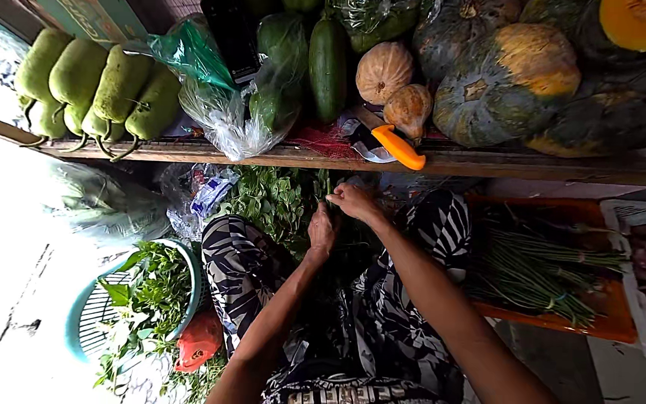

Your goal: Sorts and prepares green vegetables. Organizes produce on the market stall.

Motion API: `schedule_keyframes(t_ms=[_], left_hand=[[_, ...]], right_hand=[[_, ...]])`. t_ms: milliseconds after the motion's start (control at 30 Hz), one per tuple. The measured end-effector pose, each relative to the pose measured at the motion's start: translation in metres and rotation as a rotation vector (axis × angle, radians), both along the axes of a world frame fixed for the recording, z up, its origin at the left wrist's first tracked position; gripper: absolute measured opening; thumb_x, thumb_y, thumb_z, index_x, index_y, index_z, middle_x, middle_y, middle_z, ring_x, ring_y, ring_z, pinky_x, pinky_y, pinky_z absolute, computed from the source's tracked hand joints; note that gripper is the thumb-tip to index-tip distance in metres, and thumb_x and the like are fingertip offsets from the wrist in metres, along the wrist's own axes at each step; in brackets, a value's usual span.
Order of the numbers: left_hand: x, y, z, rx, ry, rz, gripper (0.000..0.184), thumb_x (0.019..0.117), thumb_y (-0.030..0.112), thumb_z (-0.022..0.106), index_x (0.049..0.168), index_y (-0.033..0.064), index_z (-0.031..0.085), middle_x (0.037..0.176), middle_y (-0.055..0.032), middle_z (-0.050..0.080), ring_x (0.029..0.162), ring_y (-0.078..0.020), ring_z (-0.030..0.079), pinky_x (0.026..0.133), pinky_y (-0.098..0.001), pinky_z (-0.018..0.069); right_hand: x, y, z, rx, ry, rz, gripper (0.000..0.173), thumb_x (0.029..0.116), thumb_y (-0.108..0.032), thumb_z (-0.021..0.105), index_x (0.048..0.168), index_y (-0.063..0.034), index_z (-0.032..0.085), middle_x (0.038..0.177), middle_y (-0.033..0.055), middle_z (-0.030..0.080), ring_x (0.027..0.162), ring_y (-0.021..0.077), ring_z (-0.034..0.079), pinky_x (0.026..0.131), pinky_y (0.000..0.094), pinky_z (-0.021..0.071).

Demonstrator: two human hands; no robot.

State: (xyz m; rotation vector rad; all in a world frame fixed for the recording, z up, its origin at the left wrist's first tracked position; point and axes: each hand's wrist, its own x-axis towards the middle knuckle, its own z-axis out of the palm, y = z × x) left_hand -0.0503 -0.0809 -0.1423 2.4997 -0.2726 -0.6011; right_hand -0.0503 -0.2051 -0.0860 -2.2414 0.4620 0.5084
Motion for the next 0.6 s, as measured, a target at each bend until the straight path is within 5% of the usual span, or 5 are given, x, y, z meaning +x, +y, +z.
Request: schedule_keyframes(t_ms=[100, 267, 400, 467, 600], left_hand=[[-0.011, 0.019, 0.029, -0.176, -0.026, -0.167, 0.062, 0.0981, 0.034, 0.068, 0.141, -0.0062, 0.048, 0.121, -0.0251, 0.067, 0.115, -0.0375, 0.066, 0.103, -0.0549, 0.0489], [0.024, 0.063, 0.046, -0.386, -0.391, -0.072, 0.035, 0.1038, 0.028, 0.058, 0.118, -0.0043, 0.065, 0.119, -0.0247, 0.063, 0.113, -0.0388, 0.062, 0.098, -0.0547, 0.0490], [0.047, 0.076, 0.057, -0.552, -0.216, -0.222, 0.044, 0.1060, 0.036, 0.054, 0.142, 0.0104, 0.057, 0.138, -0.0116, 0.062, 0.118, -0.0235, 0.062, 0.098, -0.0443, 0.0502], [0.048, 0.079, 0.059, -0.606, -0.135, -0.253, 0.037, 0.1053, 0.033, 0.057, 0.137, 0.0127, 0.060, 0.120, -0.0100, 0.070, 0.096, -0.0201, 0.068, 0.083, -0.0421, 0.0555], [0.064, 0.087, 0.043, -0.588, -0.318, -0.407, 0.028, 0.1045, 0.018, 0.058, 0.126, 0.0042, 0.068, 0.121, -0.0136, 0.070, 0.105, -0.0234, 0.069, 0.095, -0.0437, 0.0540]], right_hand=[[-0.001, 0.011, 0.003, 0.185, -0.202, -0.030, 0.036, 0.1059, -0.022, 0.058, 0.124, 0.0079, 0.061, 0.116, 0.0271, 0.067, 0.112, 0.0392, 0.065, 0.100, 0.0563, 0.0470], [-0.004, -0.007, 0.015, 0.741, -0.393, -0.068, 0.021, 0.1076, -0.007, 0.048, 0.111, 0.0050, 0.065, 0.084, 0.0026, 0.068, 0.076, 0.0062, 0.065, 0.077, 0.0233, 0.0555], [0.001, -0.003, 0.012, 1.043, -0.313, -0.053, 0.019, 0.1082, -0.005, 0.042, 0.106, -0.0028, 0.061, 0.079, -0.0032, 0.063, 0.069, 0.0046, 0.062, 0.068, 0.0198, 0.0541], [0.002, 0.001, 0.009, 1.079, -0.244, -0.067, 0.014, 0.1084, -0.006, 0.042, 0.106, -0.0052, 0.055, 0.080, -0.0017, 0.062, 0.068, 0.0051, 0.061, 0.066, 0.0192, 0.0530], [0.006, 0.004, 0.005, 1.081, -0.116, -0.113, 0.014, 0.1095, -0.009, 0.042, 0.106, -0.0053, 0.055, 0.080, -0.0004, 0.062, 0.064, 0.0050, 0.060, 0.061, 0.0183, 0.0521]])
